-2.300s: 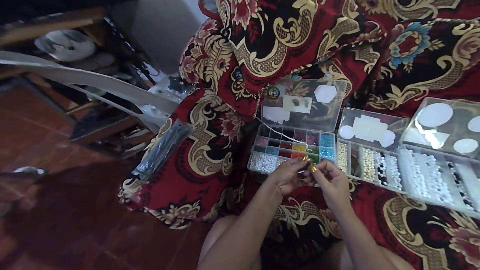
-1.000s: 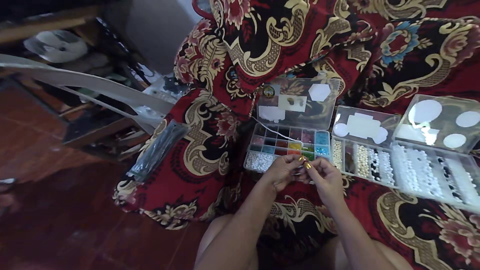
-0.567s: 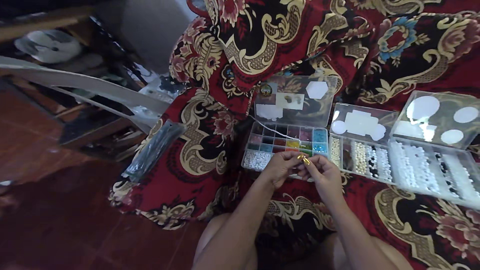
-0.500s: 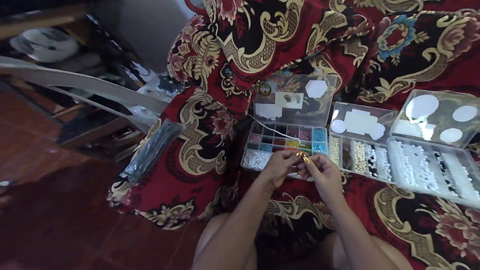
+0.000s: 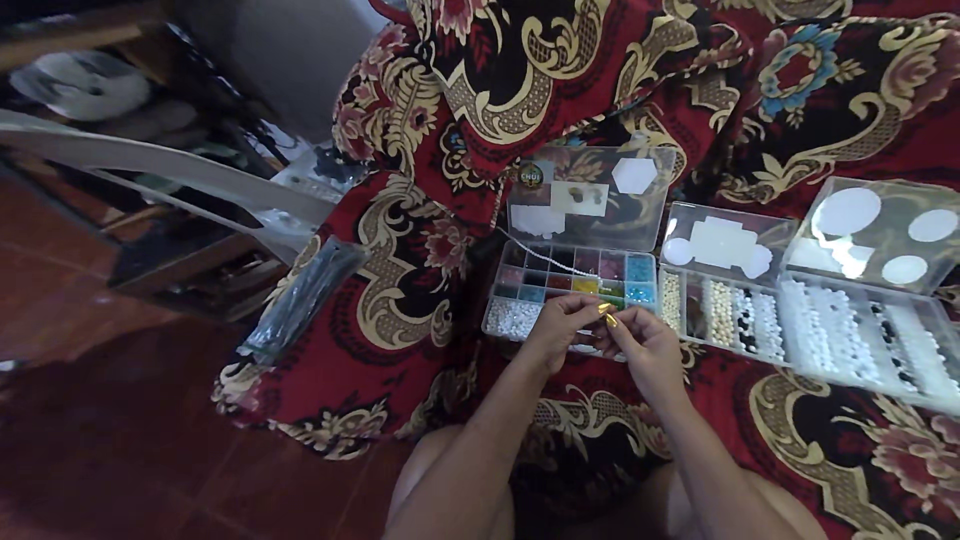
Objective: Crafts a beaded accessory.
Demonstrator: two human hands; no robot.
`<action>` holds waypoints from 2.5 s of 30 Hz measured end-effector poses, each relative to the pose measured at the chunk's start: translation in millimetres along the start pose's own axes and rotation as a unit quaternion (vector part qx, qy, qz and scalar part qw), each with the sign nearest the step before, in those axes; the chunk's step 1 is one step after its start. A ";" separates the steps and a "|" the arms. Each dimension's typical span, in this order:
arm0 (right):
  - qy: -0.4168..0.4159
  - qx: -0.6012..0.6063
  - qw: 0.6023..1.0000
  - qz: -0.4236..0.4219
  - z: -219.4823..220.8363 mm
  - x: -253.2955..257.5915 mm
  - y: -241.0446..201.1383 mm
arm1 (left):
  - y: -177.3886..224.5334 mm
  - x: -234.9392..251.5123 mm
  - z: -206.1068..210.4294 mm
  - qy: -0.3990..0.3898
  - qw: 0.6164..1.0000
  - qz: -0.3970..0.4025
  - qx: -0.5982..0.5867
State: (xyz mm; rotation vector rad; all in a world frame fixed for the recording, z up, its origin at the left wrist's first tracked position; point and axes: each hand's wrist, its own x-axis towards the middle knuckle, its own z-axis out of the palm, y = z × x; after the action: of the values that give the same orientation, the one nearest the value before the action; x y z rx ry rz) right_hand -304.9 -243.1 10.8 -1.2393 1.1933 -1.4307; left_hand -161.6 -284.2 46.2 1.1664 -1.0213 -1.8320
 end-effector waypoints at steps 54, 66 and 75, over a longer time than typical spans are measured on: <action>0.068 0.047 0.996 -0.023 -22.0 12.9 3.3 | 16.2 5.1 -31.1 0.040 0.741 -0.046 0.669; 0.056 0.056 0.997 -0.010 -20.3 10.0 -1.6 | 4.2 14.4 -20.2 0.045 0.683 -0.063 0.726; 0.055 0.051 0.997 0.016 -12.9 4.9 -3.4 | 15.3 2.7 -22.7 0.087 0.807 -0.008 0.585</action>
State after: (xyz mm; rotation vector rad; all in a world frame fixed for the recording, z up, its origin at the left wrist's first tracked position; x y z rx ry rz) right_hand -318.3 -245.8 14.4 -1.0791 1.1913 -1.5339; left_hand -138.9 -298.4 52.8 1.9477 -2.1256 -0.9264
